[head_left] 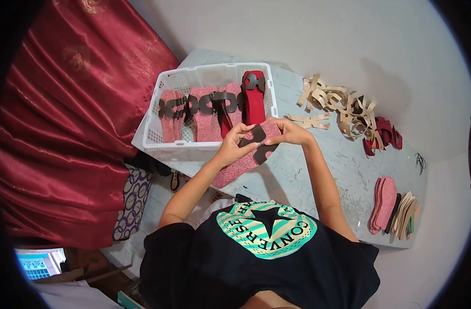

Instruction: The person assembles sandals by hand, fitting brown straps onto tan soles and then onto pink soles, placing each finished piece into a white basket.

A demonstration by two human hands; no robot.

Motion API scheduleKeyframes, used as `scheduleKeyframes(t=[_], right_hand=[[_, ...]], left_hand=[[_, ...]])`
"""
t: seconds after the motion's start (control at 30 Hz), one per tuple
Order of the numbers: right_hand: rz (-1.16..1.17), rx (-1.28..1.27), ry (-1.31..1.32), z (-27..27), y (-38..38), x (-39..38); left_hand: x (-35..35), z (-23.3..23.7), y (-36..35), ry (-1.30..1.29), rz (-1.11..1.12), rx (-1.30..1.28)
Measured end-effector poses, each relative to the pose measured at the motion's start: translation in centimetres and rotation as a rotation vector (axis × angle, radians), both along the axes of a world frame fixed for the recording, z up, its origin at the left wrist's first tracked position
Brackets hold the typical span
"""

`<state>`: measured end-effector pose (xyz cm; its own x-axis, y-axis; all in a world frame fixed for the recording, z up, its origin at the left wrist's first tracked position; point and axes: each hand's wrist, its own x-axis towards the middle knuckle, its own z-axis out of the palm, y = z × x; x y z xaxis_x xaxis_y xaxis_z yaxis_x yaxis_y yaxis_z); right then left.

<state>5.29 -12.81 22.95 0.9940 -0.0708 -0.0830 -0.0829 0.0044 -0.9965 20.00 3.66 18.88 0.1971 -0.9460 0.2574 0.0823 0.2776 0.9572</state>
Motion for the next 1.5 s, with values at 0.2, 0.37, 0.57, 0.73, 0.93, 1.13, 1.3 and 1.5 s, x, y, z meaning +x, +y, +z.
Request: scheduleKeyframes(t=[0.2,0.37,0.57,0.73,0.93,1.13,1.3,1.5], right_hand=[[-0.247,0.068,-0.023,-1.5,-1.1,1.9],[-0.703,0.060,-0.222,-5.1,-1.6,2.3],[-0.848,-0.268,-0.176,-7.8,0.1,1.8],[-0.805,-0.361,-0.100,-6.8,1.0,1.5],[-0.827,-0.371,-0.049,-6.4,0.8,1.1],[-0.829,-0.451,-0.062,-7.0,0.9,2.4],[-0.798,-0.734,0.105,-6.2,2.1,3.7],[-0.707,-1.072,0.078,-7.9,2.9,5.5]], left_hand=[[1.9,0.2,-3.1,0.129,0.100,-0.020],[5.0,-0.7,-8.6,0.277,0.451,-0.053],[7.9,-5.2,-17.4,0.186,0.698,0.029],[7.9,-6.2,-20.5,-0.181,0.933,0.304],[7.9,-5.4,-21.3,-0.353,0.968,0.313],[7.0,-6.0,-21.7,-0.323,0.982,0.302],[7.5,-6.7,-21.5,-0.286,0.943,0.334],[9.3,-9.9,-22.2,-0.180,0.878,0.223]])
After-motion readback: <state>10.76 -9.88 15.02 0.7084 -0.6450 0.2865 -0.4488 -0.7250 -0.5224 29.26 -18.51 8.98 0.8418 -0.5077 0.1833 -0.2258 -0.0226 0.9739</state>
